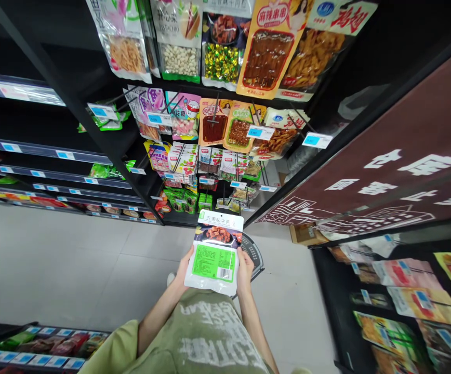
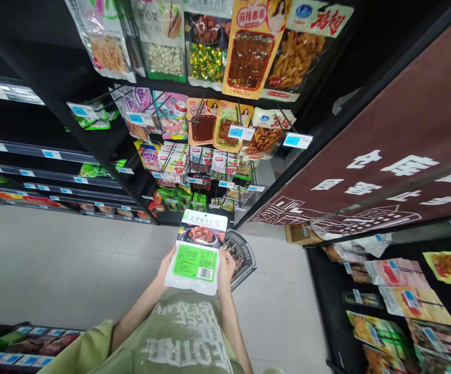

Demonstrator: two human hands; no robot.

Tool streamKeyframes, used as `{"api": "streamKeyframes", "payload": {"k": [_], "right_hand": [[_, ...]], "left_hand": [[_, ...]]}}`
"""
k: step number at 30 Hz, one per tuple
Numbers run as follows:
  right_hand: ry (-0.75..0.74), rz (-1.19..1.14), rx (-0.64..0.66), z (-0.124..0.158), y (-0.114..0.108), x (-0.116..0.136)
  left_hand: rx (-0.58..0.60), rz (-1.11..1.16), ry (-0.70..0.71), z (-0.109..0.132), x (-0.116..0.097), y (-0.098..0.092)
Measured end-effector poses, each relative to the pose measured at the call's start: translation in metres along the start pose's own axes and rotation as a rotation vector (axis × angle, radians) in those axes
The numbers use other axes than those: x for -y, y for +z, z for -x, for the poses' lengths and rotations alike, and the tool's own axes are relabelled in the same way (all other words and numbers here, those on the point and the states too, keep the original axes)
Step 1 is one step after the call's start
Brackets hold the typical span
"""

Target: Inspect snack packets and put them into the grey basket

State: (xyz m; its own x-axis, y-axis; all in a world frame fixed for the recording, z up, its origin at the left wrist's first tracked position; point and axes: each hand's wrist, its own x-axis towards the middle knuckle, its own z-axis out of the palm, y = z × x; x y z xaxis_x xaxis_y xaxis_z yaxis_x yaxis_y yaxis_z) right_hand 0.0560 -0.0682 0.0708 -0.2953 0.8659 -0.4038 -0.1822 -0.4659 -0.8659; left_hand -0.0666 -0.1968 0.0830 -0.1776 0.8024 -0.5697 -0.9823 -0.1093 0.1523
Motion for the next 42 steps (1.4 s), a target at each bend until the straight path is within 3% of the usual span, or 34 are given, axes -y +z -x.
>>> {"api": "streamKeyframes", "payload": {"k": [17, 19, 24, 28, 31, 36, 42], "right_hand": [[-0.004, -0.007, -0.035, -0.008, -0.001, 0.001], [-0.004, -0.013, -0.034, -0.009, -0.002, -0.001], [0.009, -0.028, -0.031, -0.010, -0.004, 0.002], [-0.041, 0.030, -0.038, -0.009, -0.006, 0.008], [-0.082, 0.074, -0.035, -0.008, -0.005, 0.013], [-0.121, 0.090, -0.028, -0.006, -0.005, 0.016], [-0.128, 0.134, 0.179, -0.006, -0.002, 0.008]], "left_hand": [[0.031, -0.032, -0.071, -0.012, -0.002, -0.006], [0.026, -0.076, -0.009, -0.016, -0.001, -0.009], [-0.076, -0.286, 0.336, -0.025, 0.001, -0.017], [-0.198, -0.503, 0.423, -0.029, -0.002, -0.021], [-0.217, -0.645, 0.452, -0.031, -0.004, -0.023], [-0.154, -0.539, 0.422, -0.035, -0.005, -0.027], [-0.205, -0.529, 0.389, -0.037, 0.004, -0.029]]}}
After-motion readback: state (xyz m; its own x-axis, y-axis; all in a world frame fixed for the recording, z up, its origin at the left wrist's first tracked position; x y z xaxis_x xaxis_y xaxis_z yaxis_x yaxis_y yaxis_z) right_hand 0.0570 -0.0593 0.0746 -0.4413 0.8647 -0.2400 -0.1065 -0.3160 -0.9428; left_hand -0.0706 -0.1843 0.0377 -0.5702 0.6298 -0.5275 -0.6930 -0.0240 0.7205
